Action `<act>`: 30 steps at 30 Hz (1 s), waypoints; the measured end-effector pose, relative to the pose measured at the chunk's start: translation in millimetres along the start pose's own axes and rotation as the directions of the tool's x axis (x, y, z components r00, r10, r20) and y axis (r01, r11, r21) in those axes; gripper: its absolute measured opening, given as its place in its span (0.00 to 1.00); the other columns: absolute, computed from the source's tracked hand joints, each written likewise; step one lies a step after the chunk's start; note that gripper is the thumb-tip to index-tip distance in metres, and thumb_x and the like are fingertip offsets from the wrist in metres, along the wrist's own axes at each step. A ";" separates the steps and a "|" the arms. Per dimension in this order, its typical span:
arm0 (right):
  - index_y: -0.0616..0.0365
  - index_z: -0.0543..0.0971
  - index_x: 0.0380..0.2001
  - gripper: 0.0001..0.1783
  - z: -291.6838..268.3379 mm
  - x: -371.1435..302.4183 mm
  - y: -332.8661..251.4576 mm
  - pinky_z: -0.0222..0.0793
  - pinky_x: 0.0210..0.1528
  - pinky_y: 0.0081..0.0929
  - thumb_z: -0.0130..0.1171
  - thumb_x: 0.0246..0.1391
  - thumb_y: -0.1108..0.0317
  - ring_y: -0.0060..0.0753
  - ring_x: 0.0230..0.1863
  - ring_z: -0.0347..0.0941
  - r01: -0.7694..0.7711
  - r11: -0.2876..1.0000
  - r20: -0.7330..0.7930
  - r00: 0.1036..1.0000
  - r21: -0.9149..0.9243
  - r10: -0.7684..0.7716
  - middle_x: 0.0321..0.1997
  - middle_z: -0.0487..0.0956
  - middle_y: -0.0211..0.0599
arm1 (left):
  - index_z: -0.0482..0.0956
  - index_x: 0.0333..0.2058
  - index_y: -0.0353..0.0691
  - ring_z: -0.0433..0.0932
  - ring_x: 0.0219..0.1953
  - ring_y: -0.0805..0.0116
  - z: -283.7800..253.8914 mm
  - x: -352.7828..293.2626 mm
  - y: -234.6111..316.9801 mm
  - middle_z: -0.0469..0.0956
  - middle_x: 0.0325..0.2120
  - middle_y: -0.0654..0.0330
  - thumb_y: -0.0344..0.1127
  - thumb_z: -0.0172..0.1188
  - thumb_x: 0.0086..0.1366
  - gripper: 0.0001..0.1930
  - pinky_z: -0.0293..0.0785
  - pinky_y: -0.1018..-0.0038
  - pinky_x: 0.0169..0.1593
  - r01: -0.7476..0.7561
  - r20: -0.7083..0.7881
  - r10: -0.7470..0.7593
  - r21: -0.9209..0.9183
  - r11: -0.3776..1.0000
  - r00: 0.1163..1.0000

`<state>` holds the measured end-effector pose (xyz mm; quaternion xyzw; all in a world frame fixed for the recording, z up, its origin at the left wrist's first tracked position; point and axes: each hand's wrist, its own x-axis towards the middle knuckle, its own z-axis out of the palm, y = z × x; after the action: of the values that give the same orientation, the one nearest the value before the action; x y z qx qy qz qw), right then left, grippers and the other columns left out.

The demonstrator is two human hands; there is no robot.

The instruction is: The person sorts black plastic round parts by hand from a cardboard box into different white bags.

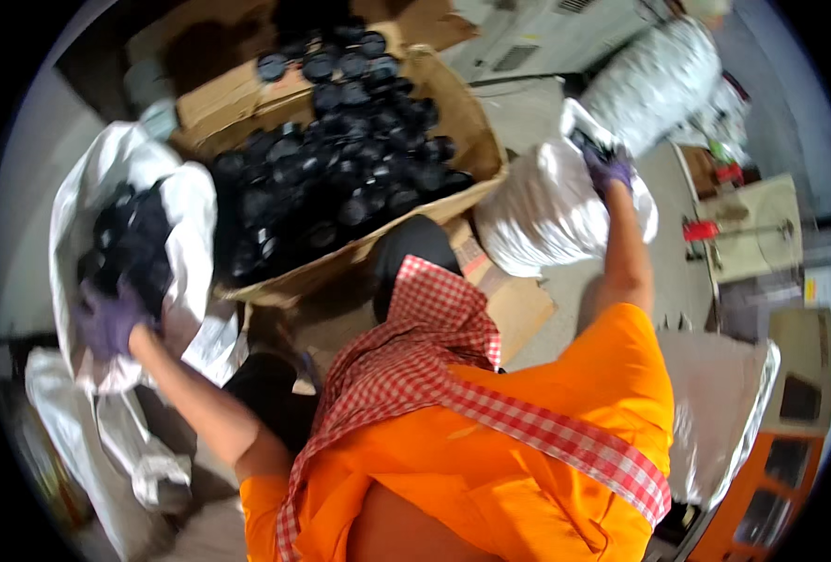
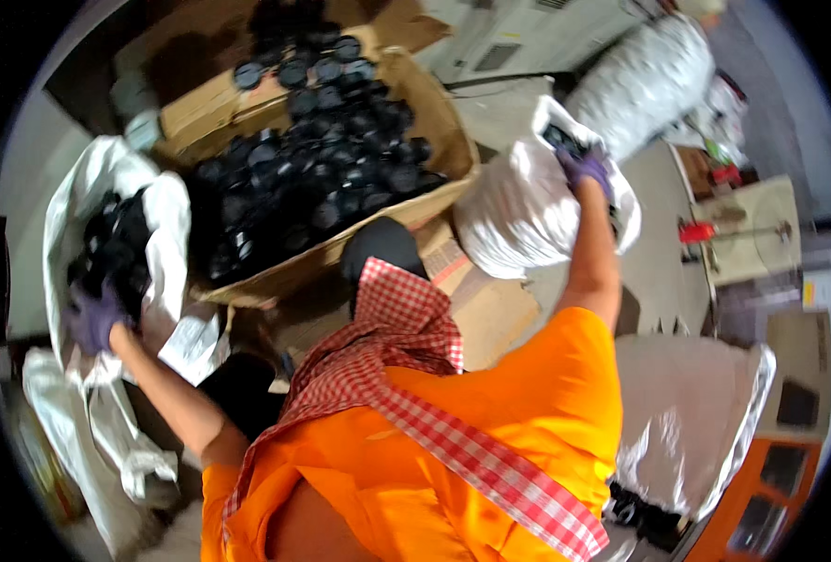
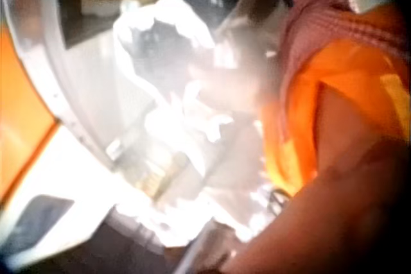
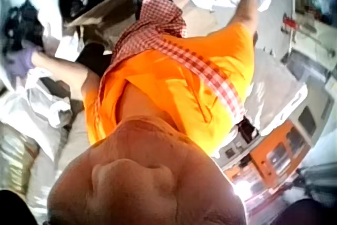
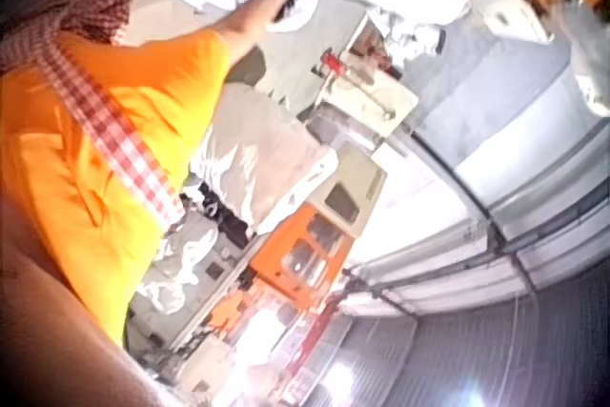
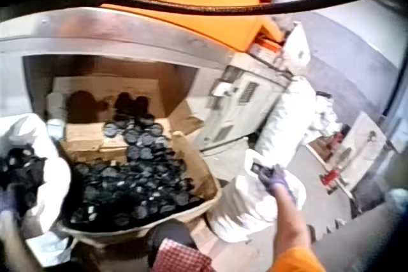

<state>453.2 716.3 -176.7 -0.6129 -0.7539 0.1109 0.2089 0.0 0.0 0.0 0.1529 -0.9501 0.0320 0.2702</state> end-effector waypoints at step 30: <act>0.54 0.72 0.44 0.22 258.0 -355.9 -393.8 0.67 0.46 0.37 0.57 0.44 0.58 0.47 0.47 0.71 0.896 0.334 0.825 -0.060 0.292 -0.561 0.45 0.74 0.45 | 0.75 0.36 0.43 0.74 0.41 0.55 -28.7 -244.5 96.0 0.75 0.39 0.57 0.35 0.55 0.54 0.10 0.69 0.64 0.46 -0.345 -0.001 0.827 -0.909 0.233 0.562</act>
<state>48.6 305.6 -302.9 0.0247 -0.9558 0.1189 -0.2679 182.3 162.2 -101.3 -0.3818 -0.8501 -0.3620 0.0214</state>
